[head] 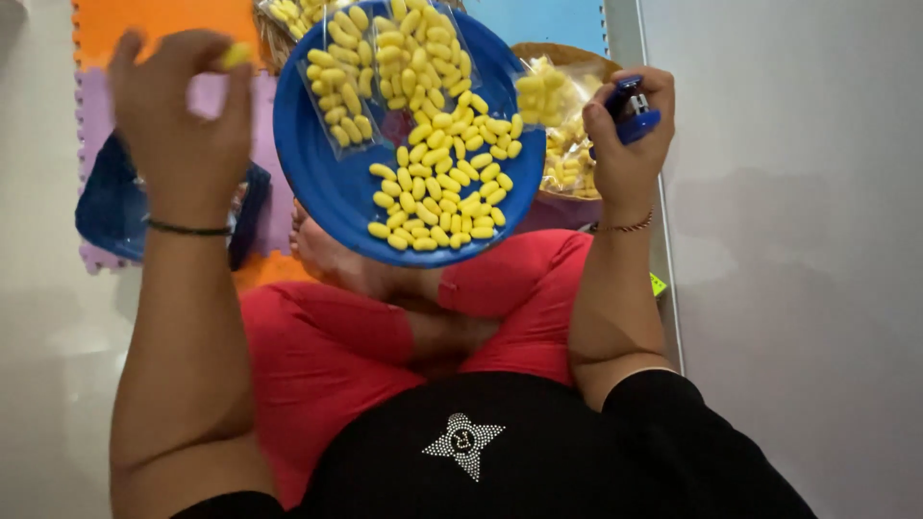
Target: The person is manually sorting yellow snacks into a blue tray and sealing small plastic bags using a hand stapler.
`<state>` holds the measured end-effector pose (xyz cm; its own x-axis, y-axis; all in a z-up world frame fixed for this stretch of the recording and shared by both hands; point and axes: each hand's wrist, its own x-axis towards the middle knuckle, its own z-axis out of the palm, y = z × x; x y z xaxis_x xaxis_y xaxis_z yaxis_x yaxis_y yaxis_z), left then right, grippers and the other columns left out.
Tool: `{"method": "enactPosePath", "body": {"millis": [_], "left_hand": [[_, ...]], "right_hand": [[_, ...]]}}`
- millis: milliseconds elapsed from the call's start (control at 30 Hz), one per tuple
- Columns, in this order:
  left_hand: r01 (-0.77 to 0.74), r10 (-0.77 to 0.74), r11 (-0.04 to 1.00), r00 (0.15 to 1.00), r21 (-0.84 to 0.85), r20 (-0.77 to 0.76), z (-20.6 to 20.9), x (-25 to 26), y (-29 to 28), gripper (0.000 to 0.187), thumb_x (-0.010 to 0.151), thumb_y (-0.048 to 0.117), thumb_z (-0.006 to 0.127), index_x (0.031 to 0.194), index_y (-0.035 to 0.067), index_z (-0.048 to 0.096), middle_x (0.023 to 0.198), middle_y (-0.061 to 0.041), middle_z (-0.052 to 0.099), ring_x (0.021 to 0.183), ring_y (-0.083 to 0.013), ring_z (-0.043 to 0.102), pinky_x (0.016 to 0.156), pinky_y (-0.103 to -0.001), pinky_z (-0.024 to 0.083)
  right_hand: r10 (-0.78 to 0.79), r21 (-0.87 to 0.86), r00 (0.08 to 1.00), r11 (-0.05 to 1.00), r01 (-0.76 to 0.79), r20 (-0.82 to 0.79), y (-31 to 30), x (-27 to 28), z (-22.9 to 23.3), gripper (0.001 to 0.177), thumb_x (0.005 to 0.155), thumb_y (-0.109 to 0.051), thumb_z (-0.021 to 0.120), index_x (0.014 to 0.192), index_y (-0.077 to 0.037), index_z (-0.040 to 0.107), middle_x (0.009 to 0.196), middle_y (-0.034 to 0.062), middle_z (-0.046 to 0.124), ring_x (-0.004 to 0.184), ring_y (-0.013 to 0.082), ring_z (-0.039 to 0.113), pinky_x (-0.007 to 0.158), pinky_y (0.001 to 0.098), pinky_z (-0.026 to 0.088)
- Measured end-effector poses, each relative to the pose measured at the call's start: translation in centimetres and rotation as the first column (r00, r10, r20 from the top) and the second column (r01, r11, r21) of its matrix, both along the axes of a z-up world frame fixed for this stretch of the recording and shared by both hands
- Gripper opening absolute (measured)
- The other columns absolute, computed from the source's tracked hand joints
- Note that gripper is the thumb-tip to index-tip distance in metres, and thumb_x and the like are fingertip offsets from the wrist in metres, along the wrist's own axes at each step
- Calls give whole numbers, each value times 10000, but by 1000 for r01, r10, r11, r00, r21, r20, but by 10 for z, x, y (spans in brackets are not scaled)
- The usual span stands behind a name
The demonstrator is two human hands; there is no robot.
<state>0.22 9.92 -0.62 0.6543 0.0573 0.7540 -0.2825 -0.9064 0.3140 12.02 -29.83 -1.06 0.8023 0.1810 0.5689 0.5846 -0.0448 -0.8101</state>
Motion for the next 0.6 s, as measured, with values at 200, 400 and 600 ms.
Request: {"method": "enactPosePath", "body": {"millis": [200, 400, 600], "left_hand": [[83, -85, 995, 996, 55, 37, 35, -9, -63, 526, 982, 202, 963, 1302, -62, 640, 1182, -259, 701, 968, -479, 635, 865, -518, 480], [19, -246, 967, 339, -255, -908, 41, -113, -60, 388, 858, 386, 696, 1171, 176, 790, 878, -77, 798, 617, -239, 659, 652, -344, 519], [135, 56, 985, 334, 106, -941, -160, -126, -95, 445, 843, 402, 697, 1146, 80, 744, 1129, -182, 740, 847, -400, 724, 739, -464, 573]], "right_hand": [[64, 80, 994, 994, -71, 84, -14, -18, 6, 400, 963, 182, 616, 1221, -101, 502, 1016, 91, 590, 821, 154, 519, 729, 253, 453], [57, 135, 996, 989, -66, 66, -37, -26, 9, 364, 977, 131, 582, 1215, -126, 483, 954, 96, 550, 775, 181, 500, 743, 288, 446], [34, 140, 995, 989, -47, 97, -40, -25, 6, 359, 963, 110, 584, 1214, -132, 497, 998, 103, 572, 803, 183, 502, 768, 295, 448]]}}
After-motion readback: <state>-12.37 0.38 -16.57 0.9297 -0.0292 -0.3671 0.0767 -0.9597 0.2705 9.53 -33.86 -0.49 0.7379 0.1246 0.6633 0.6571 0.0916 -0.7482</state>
